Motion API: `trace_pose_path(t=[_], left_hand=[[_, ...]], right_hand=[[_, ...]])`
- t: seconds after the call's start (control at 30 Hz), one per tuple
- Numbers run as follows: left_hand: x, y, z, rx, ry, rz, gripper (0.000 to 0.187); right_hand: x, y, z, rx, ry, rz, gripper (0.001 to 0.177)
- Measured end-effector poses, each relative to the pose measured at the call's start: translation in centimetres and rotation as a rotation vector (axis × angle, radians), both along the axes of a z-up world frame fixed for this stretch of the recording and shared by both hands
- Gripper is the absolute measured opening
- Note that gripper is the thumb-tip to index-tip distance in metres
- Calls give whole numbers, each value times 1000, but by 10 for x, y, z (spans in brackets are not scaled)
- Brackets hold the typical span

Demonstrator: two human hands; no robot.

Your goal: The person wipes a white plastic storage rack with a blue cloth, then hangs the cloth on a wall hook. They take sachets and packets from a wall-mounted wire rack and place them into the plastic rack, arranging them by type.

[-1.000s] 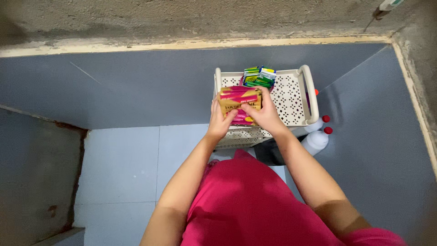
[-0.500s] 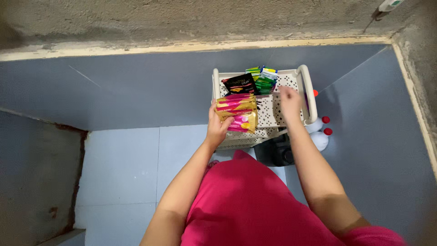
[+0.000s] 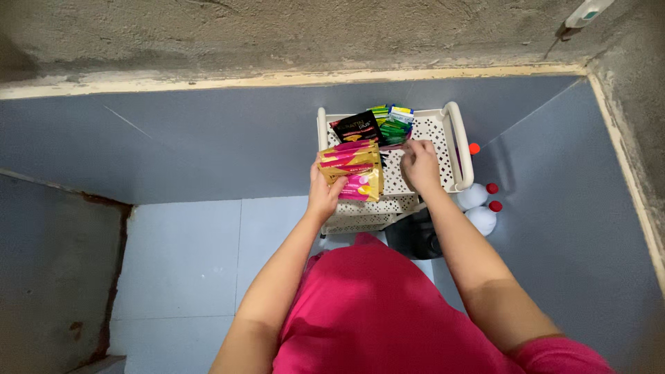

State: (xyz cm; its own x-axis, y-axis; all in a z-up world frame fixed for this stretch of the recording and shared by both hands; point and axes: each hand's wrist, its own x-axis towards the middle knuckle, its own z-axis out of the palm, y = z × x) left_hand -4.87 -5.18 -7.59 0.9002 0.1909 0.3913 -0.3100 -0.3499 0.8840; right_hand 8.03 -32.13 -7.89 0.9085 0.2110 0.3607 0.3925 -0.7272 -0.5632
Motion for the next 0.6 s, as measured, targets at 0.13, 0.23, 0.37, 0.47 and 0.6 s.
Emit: trace_pose_path(t=[0.13,0.23,0.37,0.47,0.6], left_hand=[[2,-1,1,16,28,10,45],[1,-2,1,26,37,4,44],[-3,-1,2,9,66,-5,45],[-4,-2,2,-2,74,-16,48],[-6,-10,4,23,79,-38,46]], right_hand=[[-9,9,25,-225,-79,43,30],[-11,14,39,-330,3,36,30],[-2,5,40,-298,56,-38,29],[10,-16,32,-236,20,-76,29],[19,-45,16,-253,-34,-147,28]])
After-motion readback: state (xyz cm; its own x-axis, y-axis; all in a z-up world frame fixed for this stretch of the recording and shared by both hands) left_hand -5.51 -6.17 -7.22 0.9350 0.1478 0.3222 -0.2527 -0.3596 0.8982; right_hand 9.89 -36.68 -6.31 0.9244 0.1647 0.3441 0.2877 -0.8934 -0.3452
